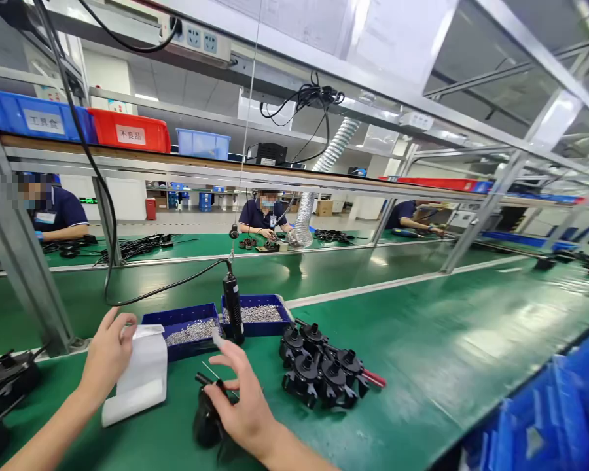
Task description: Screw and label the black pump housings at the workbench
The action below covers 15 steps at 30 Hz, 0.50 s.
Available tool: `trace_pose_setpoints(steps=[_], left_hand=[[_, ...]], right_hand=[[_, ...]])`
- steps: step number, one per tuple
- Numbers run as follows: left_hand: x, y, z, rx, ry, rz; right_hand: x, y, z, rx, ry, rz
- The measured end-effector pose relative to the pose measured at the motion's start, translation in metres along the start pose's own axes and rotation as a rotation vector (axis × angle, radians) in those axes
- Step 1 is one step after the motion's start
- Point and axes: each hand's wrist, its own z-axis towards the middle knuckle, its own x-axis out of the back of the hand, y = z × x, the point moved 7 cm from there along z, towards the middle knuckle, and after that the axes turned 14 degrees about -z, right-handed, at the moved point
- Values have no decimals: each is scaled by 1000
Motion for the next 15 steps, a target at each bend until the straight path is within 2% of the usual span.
trace_pose_setpoints(steps=[2,4,6,7,8,10,12,15], left_hand=[[3,9,-3,2,-18,17],[7,29,-14,-41,11,55],[9,60,-36,-185,82,14],[6,79,-53,-314,94,-81],[-2,98,-72,-460,38,-223],[-26,128,-116,-685,-189,-521],[-49,141,-149,-700,-361,-698],[-68,142,-170,-582,-401,-840]], right_hand=[[6,15,2,-185,33,133],[11,27,4,-308,74,266],[16,34,7,-356,108,383],[18,36,8,-364,114,427],[19,38,9,-370,112,457],[21,40,9,-378,103,477],[22,40,8,-380,101,472],[18,35,4,-379,91,479]])
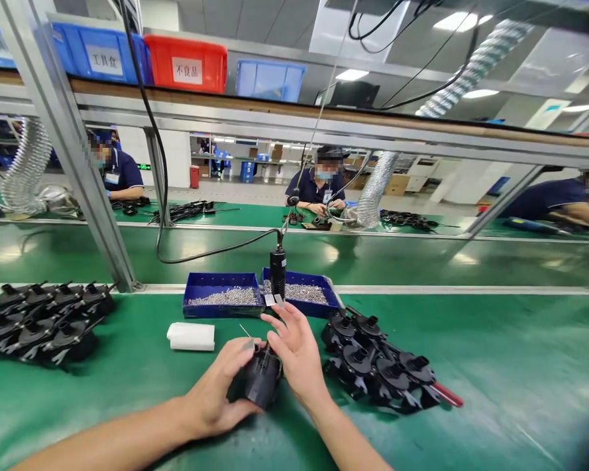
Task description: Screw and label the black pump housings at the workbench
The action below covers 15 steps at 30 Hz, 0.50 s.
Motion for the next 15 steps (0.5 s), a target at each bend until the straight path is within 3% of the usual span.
trace_pose_setpoints(steps=[3,7,11,15], left_hand=[[3,-5,-3,50,99,-40],[21,-16,-5,165,280,-24],[33,-24,-4,186,346,27],[36,-25,0,177,343,69]], right_hand=[[-6,-3,-6,-36,-1,-8],[2,-19,-12,-20,98,-140],[-5,-24,-17,-92,-93,-47],[-12,-20,-23,-129,-141,-112]])
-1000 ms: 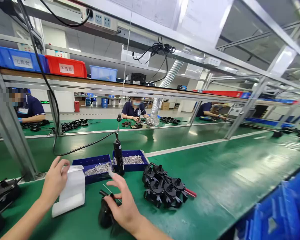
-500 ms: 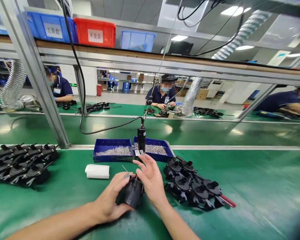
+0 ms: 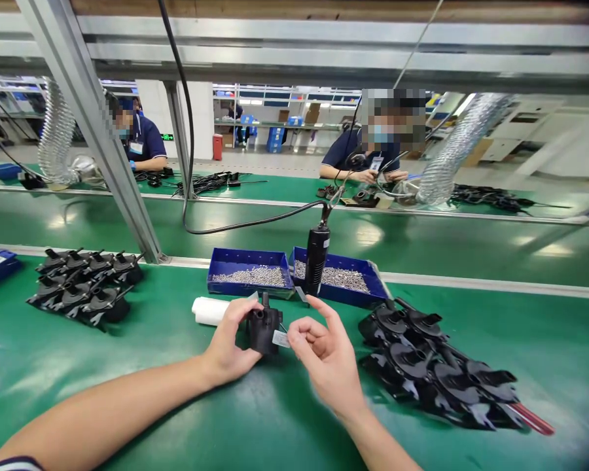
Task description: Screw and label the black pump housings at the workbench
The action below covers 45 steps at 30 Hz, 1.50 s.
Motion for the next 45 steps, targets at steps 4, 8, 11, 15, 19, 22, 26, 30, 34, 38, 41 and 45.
trace_pose_setpoints(steps=[4,8,11,15,19,22,26,30,34,38,41,45], left_hand=[[-4,3,0,17,-16,-10],[-9,4,-1,28,-43,-35],[-10,2,-1,42,-50,-32],[-10,2,-1,32,-53,-34],[-10,3,-1,22,-50,-35],[-10,2,-1,23,-46,-19],[-10,3,-2,15,-41,-16],[-7,7,2,-11,-28,-24],[-6,19,9,-98,-37,-51],[-16,39,10,-241,-151,-5],[-13,45,9,-281,-99,56],[-9,37,9,-177,-83,35]], right_hand=[[-7,8,-2,-36,-7,-80],[-8,10,-2,-48,0,-116],[-9,10,-3,-46,-11,-128],[-9,8,-5,-49,-13,-169],[-9,5,-7,-40,0,-208],[-10,2,-9,-12,17,-264],[-10,-5,-14,137,53,-444],[-6,-15,-19,357,130,-666],[-2,13,-7,3,-2,-456],[-21,35,-6,-225,-244,-66],[-27,38,-7,-250,-344,101],[-23,34,-7,-187,-402,153]])
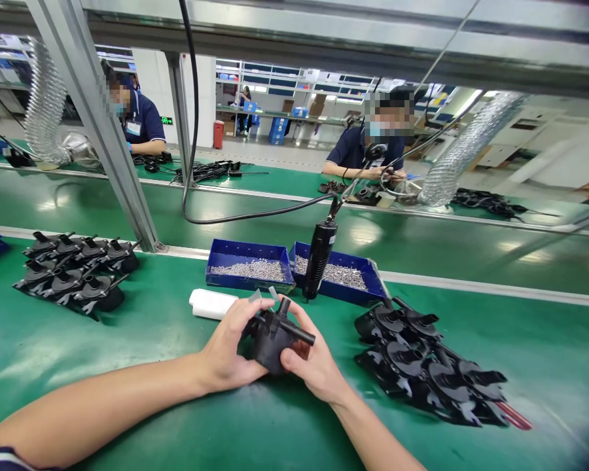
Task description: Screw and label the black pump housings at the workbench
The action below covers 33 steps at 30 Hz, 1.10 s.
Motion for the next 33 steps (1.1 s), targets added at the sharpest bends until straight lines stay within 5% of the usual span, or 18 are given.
trace_pose_setpoints(steps=[8,15,22,25,33], left_hand=[[-1,4,-4,60,38,-93],[0,-16,-18,455,148,-464],[-18,-41,-24,1096,353,-1123],[-23,-38,-23,1181,375,-1217],[-30,-40,-34,1306,369,-1320]], right_hand=[[1,-1,5,14,-81,53],[1,-18,-6,-11,84,-19],[34,-54,-18,133,449,-74],[47,-50,-9,165,515,-36],[36,-38,-2,145,422,-16]])
